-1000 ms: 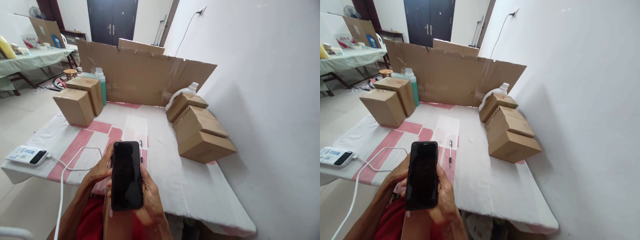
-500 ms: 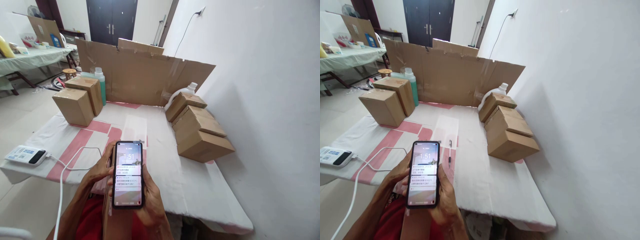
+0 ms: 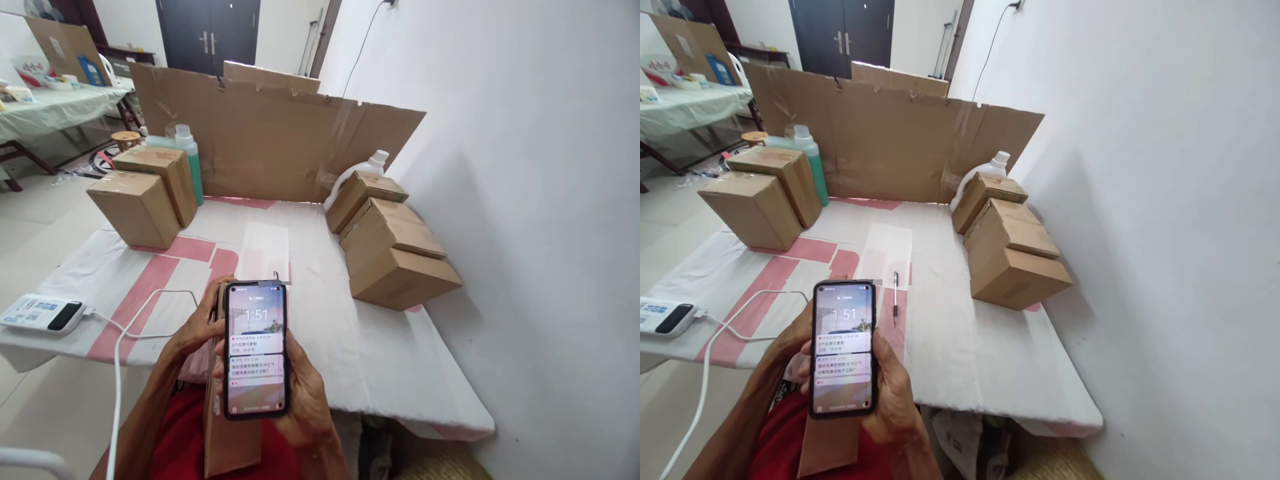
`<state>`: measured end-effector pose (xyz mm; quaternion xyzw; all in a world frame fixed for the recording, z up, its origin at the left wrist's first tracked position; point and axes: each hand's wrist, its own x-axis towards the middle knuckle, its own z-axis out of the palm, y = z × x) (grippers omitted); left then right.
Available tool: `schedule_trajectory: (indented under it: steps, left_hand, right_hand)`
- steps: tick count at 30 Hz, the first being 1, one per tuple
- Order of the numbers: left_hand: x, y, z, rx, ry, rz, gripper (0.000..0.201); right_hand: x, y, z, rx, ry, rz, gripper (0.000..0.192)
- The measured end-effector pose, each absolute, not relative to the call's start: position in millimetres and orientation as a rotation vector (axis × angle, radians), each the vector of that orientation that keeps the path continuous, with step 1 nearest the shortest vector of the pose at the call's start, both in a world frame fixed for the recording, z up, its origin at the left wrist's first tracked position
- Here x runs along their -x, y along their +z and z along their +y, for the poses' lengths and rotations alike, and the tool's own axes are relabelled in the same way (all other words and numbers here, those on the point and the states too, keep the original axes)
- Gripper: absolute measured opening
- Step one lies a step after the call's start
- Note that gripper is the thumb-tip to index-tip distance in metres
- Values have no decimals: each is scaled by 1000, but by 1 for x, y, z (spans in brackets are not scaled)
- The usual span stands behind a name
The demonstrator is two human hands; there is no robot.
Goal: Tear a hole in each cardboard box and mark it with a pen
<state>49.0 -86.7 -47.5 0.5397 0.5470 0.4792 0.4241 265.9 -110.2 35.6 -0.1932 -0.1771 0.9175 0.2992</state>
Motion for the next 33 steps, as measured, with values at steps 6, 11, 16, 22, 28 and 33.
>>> schedule_trajectory:
  steps: [6, 11, 16, 22, 28, 33]
  left_hand:
    - [-48, -45, -86, -1289, 1217, 1277, 80]
    - [-50, -47, -80, -1234, 1176, 1283, 76]
    - [-52, -50, -73, -1197, 1176, 1282, 78]
    - [-50, -55, -68, -1185, 1174, 1293, 83]
    - [-48, -70, -60, -1141, 1187, 1277, 92]
    - [-48, -86, -56, -1078, 1244, 1321, 101]
  right_hand:
    - [-279, 29, -101, 517, 2376, -463, 62]
    - [-303, 5, -80, 590, 2216, -487, 61]
    - [-324, -38, -48, 911, 1951, -711, 73]
    - [-346, -87, -5, 1534, 1142, -1241, 58]
    - [-361, -101, 6, 1694, 900, -1481, 38]
    - [-362, -102, 3, 1884, 684, -1623, 29]
